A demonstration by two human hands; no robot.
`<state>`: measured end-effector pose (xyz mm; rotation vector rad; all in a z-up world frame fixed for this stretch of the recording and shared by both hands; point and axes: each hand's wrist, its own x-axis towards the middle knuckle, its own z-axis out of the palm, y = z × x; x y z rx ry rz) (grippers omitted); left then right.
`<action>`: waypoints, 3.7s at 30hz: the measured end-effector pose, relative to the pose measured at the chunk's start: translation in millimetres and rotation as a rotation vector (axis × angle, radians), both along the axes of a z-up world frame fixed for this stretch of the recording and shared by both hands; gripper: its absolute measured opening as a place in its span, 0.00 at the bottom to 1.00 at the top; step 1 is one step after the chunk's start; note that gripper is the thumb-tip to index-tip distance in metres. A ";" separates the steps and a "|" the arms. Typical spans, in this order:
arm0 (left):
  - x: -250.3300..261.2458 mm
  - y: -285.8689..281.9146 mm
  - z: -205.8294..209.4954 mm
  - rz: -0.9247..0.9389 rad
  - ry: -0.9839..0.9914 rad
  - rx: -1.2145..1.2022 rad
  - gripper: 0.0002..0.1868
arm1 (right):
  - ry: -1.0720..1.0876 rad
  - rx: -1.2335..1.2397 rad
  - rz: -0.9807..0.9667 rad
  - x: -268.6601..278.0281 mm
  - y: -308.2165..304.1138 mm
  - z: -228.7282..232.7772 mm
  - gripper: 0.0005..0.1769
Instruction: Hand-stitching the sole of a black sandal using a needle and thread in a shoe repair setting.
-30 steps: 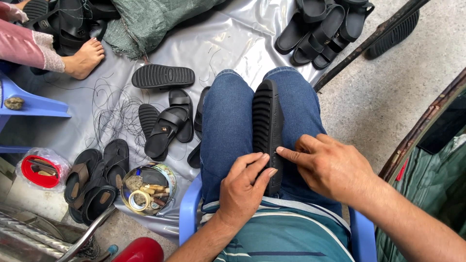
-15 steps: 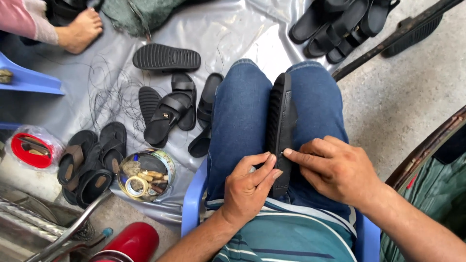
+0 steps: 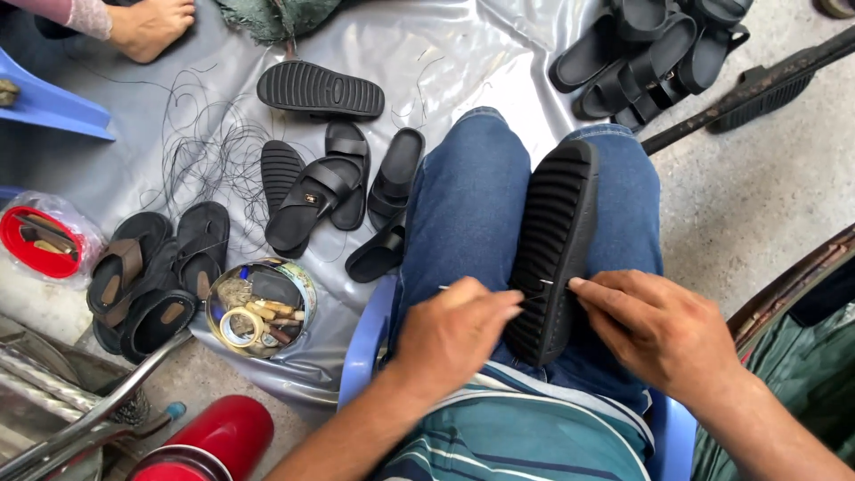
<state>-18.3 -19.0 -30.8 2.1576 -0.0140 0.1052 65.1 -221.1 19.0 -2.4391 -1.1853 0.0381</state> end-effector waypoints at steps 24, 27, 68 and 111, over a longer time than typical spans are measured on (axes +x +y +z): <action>48.3 -2.7 47.5 -0.482 0.471 0.225 0.30 | 0.142 -0.399 0.012 4.8 -28.5 1.8 0.26; 46.3 1.9 43.1 -0.471 0.383 0.272 0.27 | 0.452 -0.879 -0.153 18.9 -41.3 28.8 0.37; 17.3 -1.5 41.2 -0.234 0.070 0.056 0.23 | 0.073 0.011 -0.258 12.7 -53.8 -13.9 0.27; 25.3 -3.1 19.1 -0.218 -0.202 0.026 0.14 | 0.252 -0.184 0.074 18.1 -27.0 0.3 0.22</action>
